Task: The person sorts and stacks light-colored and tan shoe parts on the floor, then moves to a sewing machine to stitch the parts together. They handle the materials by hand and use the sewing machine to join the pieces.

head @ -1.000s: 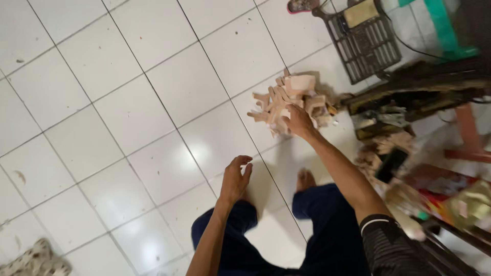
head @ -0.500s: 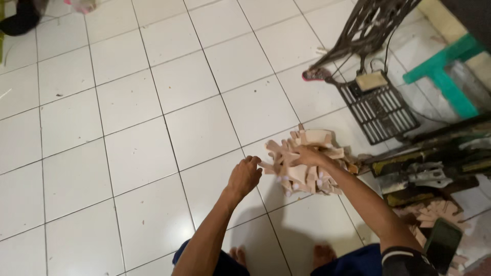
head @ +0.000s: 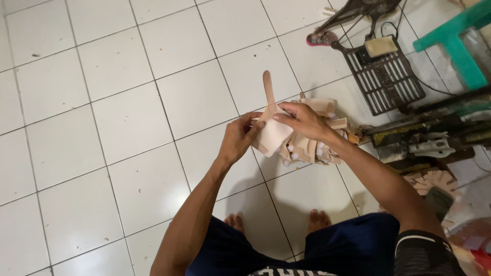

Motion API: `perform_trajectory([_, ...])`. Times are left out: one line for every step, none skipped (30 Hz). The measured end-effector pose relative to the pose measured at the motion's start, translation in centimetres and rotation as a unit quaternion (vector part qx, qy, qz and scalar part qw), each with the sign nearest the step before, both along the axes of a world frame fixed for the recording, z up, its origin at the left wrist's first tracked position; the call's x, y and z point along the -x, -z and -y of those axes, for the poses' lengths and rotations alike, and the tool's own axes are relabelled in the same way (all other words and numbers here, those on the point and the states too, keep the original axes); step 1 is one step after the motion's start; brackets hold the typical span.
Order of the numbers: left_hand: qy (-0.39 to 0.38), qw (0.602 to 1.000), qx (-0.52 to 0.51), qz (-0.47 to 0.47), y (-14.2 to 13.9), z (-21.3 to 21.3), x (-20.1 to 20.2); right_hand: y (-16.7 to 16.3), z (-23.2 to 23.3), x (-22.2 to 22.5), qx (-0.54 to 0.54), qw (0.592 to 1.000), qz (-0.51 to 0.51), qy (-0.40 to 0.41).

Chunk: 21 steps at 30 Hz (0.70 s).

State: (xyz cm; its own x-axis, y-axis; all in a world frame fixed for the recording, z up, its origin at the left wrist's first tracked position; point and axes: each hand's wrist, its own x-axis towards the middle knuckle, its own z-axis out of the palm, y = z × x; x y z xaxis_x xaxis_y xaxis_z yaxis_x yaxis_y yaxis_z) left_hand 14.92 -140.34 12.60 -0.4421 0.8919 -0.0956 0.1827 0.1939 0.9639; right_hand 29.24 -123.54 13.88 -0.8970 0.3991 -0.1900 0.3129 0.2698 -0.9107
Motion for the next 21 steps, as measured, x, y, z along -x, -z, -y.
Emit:
perform_trajectory([-0.004, 1.000, 0.005, 0.002, 0.2, -0.1, -0.3, 0.3, 0.1, -0.5, 0.004, 1.000, 0.008, 0.012])
perform_trajectory([-0.008, 1.000, 0.010, 0.003, 0.5, -0.1, -0.5, 0.7, 0.0, -1.0, -0.026, 0.999, 0.031, 0.010])
perform_trajectory([-0.013, 1.000, 0.016, 0.003, 0.8, -0.2, -0.7, 0.9, 0.0, -1.7, -0.056, 0.997, 0.054, 0.007])
perform_trajectory([-0.015, 1.000, -0.006, -0.010, 1.2, -0.3, -1.0, 1.2, 0.0, -2.2, -0.086, 0.993, 0.076, 0.003])
perform_trajectory([-0.018, 0.999, -0.028, -0.021, 1.4, -0.4, -1.3, 1.4, 0.0, -2.6, -0.059, 0.997, 0.050, 0.005])
perform_trajectory([-0.020, 0.998, -0.047, -0.032, 1.7, -0.5, -1.6, 1.6, 0.3, -3.1, -0.030, 0.999, 0.026, 0.007])
perform_trajectory([-0.021, 0.998, -0.041, -0.046, 1.9, -0.4, -1.9, 1.7, 0.7, -3.5, -0.001, 1.000, 0.002, 0.010])
perform_trajectory([-0.020, 0.997, -0.035, -0.059, 2.0, -0.4, -2.2, 1.7, 1.1, -3.8, -0.009, 1.000, 0.010, 0.016])
perform_trajectory([-0.018, 0.997, -0.028, -0.072, 2.0, -0.3, -2.5, 1.7, 1.6, -4.2, -0.014, 0.999, 0.019, 0.025])
perform_trajectory([-0.015, 0.996, -0.023, -0.083, 2.1, -0.3, -2.7, 1.8, 2.1, -4.5, -0.019, 0.999, 0.029, 0.033])
perform_trajectory([-0.012, 0.995, -0.019, -0.094, 2.2, -0.2, -2.9, 1.8, 2.3, -4.9, -0.006, 0.999, 0.008, 0.036])
perform_trajectory([-0.008, 0.994, -0.014, -0.106, 2.3, -0.3, -3.0, 2.0, 2.3, -5.0, 0.006, 0.999, -0.013, 0.040])
perform_trajectory([0.002, 0.993, 0.000, -0.115, 2.6, -0.3, -3.2, 2.2, 2.2, -5.5, 0.021, 0.998, -0.031, 0.047])
perform_trajectory([0.008, 0.992, 0.009, -0.127, 2.9, -0.5, -3.2, 2.4, 1.8, -5.8, -0.030, 0.997, 0.000, 0.068])
perform_trajectory([0.012, 0.990, 0.012, -0.142, 3.3, -0.8, -3.2, 2.6, 1.0, -5.9, -0.086, 0.992, 0.029, 0.086])
perform_trajectory([0.016, 0.989, 0.004, -0.147, 3.8, -1.1, -3.1, 2.9, 0.1, -6.2, -0.140, 0.983, 0.059, 0.103])
perform_trajectory([0.020, 0.988, -0.002, -0.152, 4.3, -1.2, -3.0, 3.3, -1.2, -6.3, -0.187, 0.973, 0.074, 0.112])
perform_trajectory([0.024, 0.987, -0.006, -0.158, 4.9, -1.3, -2.9, 3.6, -2.5, -6.3, -0.232, 0.961, 0.088, 0.120])
perform_trajectory([0.028, 0.985, 0.005, -0.171, 5.4, -1.2, -2.7, 4.1, -3.4, -6.5, -0.278, 0.947, 0.103, 0.126])
perform_trajectory([0.028, 0.982, 0.013, -0.187, 5.8, -1.2, -2.4, 4.6, -4.2, -6.5, -0.278, 0.940, 0.149, 0.132])
perform_trajectory([0.027, 0.979, 0.021, -0.202, 6.2, -1.0, -2.1, 5.1, -4.9, -6.5, -0.277, 0.931, 0.194, 0.135])
